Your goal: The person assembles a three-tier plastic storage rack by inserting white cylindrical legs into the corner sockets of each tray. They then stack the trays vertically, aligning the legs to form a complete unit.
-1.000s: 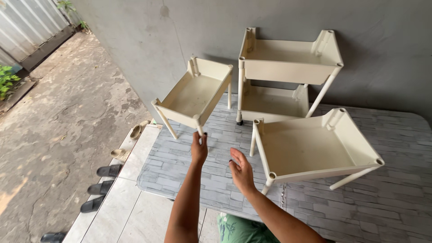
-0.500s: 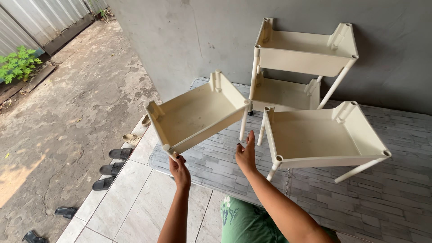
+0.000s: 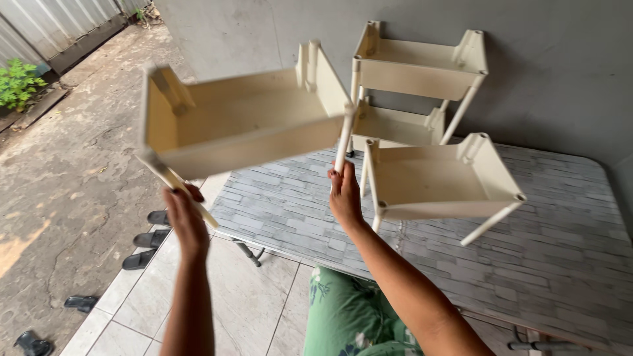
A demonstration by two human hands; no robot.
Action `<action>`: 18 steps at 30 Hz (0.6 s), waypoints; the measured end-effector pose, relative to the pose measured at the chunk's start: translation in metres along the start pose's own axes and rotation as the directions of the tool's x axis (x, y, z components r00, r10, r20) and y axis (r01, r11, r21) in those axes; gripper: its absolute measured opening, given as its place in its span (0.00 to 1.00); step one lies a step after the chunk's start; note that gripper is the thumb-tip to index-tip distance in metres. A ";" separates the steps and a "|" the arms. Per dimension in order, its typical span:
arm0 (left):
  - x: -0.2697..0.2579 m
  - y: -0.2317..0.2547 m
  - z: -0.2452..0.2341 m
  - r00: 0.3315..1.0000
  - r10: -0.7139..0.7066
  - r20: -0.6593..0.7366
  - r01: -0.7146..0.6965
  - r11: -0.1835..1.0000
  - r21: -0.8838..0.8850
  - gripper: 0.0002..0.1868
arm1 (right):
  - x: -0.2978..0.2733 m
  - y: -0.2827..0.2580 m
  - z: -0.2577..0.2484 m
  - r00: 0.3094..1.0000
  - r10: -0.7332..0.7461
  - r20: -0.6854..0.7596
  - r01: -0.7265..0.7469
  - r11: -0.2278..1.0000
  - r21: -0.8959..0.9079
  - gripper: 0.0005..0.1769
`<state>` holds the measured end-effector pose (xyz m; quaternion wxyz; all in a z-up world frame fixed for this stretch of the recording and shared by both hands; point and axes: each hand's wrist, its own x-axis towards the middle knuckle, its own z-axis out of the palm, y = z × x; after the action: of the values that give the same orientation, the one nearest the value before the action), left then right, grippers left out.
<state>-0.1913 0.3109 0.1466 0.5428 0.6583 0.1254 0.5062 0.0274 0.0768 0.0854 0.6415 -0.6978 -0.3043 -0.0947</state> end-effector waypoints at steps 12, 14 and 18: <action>0.019 0.115 0.116 0.952 0.084 0.293 0.046 0.911 -0.410 0.19 | 0.044 -0.083 -0.183 0.986 -0.122 -0.115 0.147 0.959 0.242 0.18; 0.009 0.123 0.146 0.909 0.166 0.381 -0.052 0.955 -0.292 0.21 | 0.048 -0.083 -0.228 0.984 -0.108 -0.144 0.142 0.957 0.255 0.17; -0.012 0.130 0.201 0.804 0.019 0.594 0.086 0.985 -0.147 0.24 | 0.046 -0.082 -0.302 0.966 -0.146 -0.214 0.185 0.967 0.178 0.14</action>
<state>-0.0855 0.1349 0.2704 0.6166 0.7336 -0.0815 0.2739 0.0971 -0.1978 0.2256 0.7242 -0.5902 -0.3038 -0.1871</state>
